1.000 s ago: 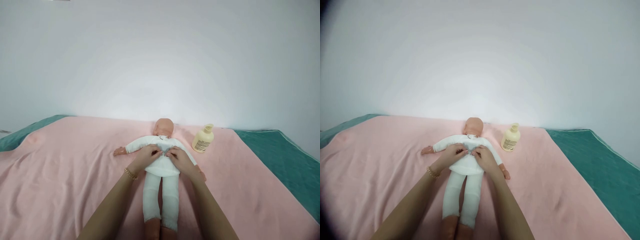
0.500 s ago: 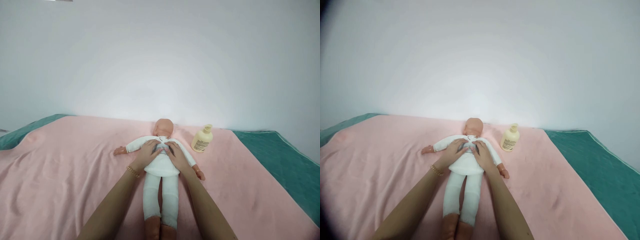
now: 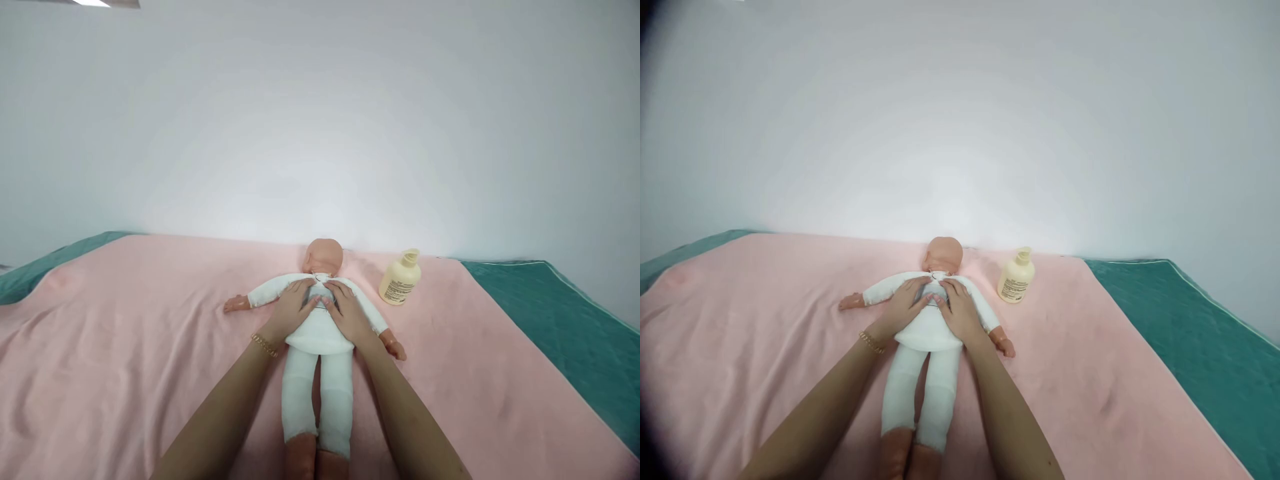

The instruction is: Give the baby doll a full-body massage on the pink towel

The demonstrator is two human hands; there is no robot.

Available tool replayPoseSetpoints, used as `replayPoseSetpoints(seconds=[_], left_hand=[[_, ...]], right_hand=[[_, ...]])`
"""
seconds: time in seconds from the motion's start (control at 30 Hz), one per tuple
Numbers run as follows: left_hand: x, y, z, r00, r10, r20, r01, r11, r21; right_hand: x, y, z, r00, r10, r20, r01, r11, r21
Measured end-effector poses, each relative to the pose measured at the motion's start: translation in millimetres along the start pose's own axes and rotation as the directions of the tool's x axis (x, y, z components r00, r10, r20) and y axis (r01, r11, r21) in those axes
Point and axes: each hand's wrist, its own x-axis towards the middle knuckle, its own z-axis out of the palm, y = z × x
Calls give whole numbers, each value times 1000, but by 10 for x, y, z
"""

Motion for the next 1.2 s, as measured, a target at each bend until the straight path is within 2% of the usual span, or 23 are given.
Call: replayPoseSetpoints(seconds=[0.27, 0.63, 0.83, 0.93, 1.03, 1.07, 1.13, 1.2], left_hand=[[7, -19, 29, 999, -25, 29, 25, 999, 20], [13, 8, 8, 999, -28, 36, 27, 999, 18], [5, 28, -5, 999, -35, 26, 36, 999, -10], [8, 81, -140, 1000, -23, 3, 23, 999, -42], [-1, 224, -424, 1000, -17, 26, 19, 998, -56], [-12, 294, -536, 998, -24, 61, 28, 997, -69], [-46, 453, -747, 973, -34, 227, 60, 992, -109], [-85, 605, -900, 910, -1, 414, 59, 990, -127]], right_hand=[[22, 15, 3, 997, 53, 47, -53, 999, 2], [27, 50, 28, 998, 13, 57, -10, 999, -39], [10, 46, 13, 999, 7, 54, -7, 1000, -6], [-17, -27, -96, 1000, 13, 15, -13, 1000, 22], [-62, -204, -325, 999, 45, 13, -46, 998, 48], [-84, -280, -417, 997, 59, 44, -62, 996, 68], [-134, -436, -595, 980, 64, 188, -88, 989, 118], [-185, -564, -732, 932, 58, 357, -104, 988, 113]])
